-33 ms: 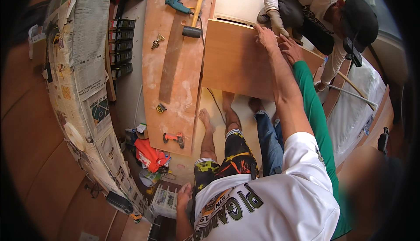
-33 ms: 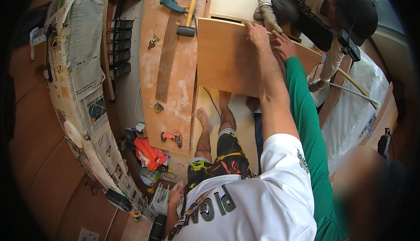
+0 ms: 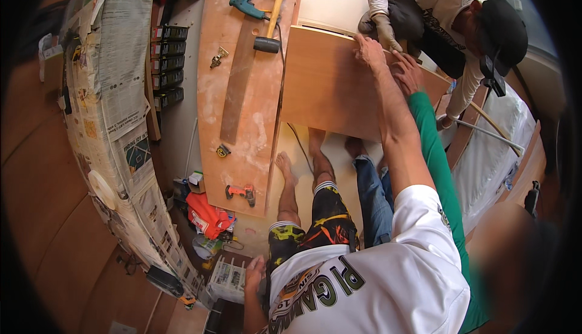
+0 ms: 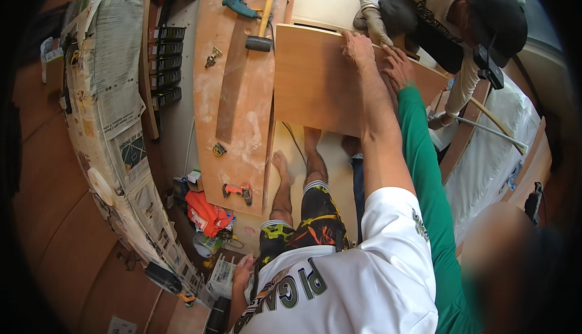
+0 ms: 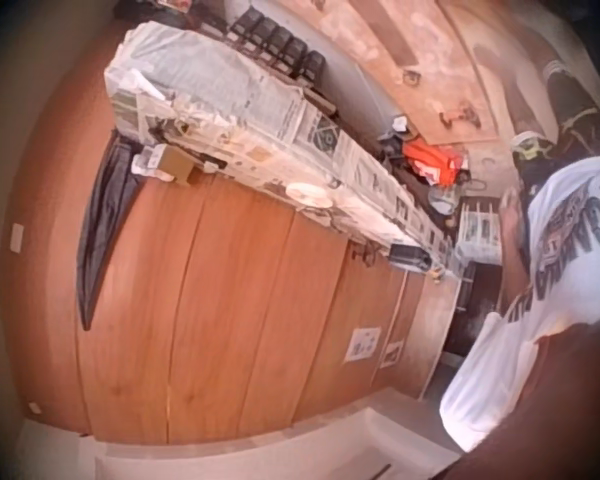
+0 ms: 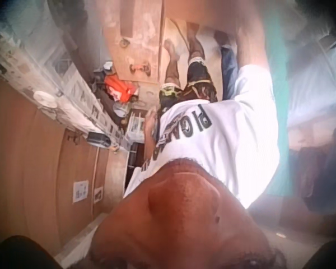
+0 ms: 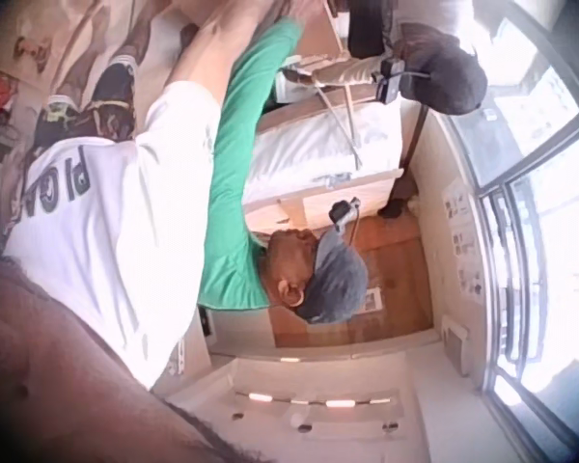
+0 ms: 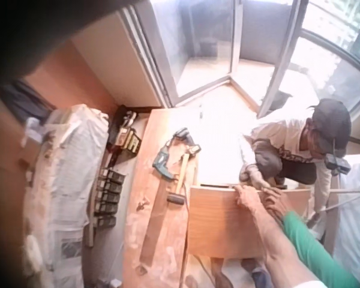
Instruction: The person assembles a wooden cabinet with two other people. They position a wooden panel onto the cabinet frame, align it, and secure it using a power drill. The team works together to hold the panel and assist with the assembly process.
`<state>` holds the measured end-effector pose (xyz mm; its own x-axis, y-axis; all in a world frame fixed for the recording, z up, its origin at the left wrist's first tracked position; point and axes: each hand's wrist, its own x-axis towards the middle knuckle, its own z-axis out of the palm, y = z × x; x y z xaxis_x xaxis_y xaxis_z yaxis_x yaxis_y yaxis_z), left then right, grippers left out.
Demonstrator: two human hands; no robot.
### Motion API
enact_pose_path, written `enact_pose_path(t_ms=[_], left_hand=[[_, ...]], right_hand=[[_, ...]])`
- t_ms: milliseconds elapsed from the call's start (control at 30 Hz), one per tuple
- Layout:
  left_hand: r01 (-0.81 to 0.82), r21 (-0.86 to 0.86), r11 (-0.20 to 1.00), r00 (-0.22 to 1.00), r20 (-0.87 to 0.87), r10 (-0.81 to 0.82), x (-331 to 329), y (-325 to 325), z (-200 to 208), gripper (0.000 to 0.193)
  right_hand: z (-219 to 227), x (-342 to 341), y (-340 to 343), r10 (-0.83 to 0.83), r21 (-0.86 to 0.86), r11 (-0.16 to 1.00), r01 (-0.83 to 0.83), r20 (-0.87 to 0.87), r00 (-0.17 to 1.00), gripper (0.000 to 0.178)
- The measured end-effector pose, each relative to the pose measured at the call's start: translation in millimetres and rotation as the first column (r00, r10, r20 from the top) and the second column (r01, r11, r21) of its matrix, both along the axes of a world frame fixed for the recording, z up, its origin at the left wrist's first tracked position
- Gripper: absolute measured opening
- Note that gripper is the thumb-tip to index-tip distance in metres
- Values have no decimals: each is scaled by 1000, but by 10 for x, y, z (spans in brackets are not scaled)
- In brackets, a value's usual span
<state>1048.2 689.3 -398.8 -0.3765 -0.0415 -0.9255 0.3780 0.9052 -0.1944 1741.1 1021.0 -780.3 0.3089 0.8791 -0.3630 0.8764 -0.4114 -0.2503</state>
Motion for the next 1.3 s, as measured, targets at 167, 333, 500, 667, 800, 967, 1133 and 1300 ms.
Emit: enact_pose_path(t_ms=[167, 333, 500, 667, 800, 967, 1133, 1300], left_hand=[[-50, -3, 999, 999, -21, 50, -110, -16, -384, 51], [17, 39, 999, 1000, -23, -16, 24, 92, -636, 49], [-124, 72, 990, 991, -46, 127, 132, 23, -748, 46], [181, 352, 918, 980, -142, -139, 253, 229, -1255, 41], [267, 513, 816, 963, -128, -235, 750, 752, -1621, 35], [57, 631, 774, 974, 136, -183, 1346, 981, -2360, 33], [-3, 640, 769, 917, 308, -253, 1748, 860, -3047, 33], [127, 450, 884, 865, 385, -321, 1670, 542, -3397, 38]], right_hand=[[-451, -7, 195, -61, 26, 998, 59, 74, 995, 45], [-709, 43, 193, 14, 68, 997, -21, 97, 995, 47], [-812, 214, 284, 76, 29, 997, -78, 61, 995, 51], [-977, 232, 374, 50, -90, 995, -47, 34, 998, 73], [-1206, 419, 391, 87, -58, 995, -85, 45, 995, 91], [-1617, 472, 520, 36, -180, 983, -26, 50, 998, 99], [-1909, 367, 557, 206, -106, 977, -186, 236, 950, 68], [-2078, 1109, 310, 705, -56, 561, -826, 555, 441, 46]])
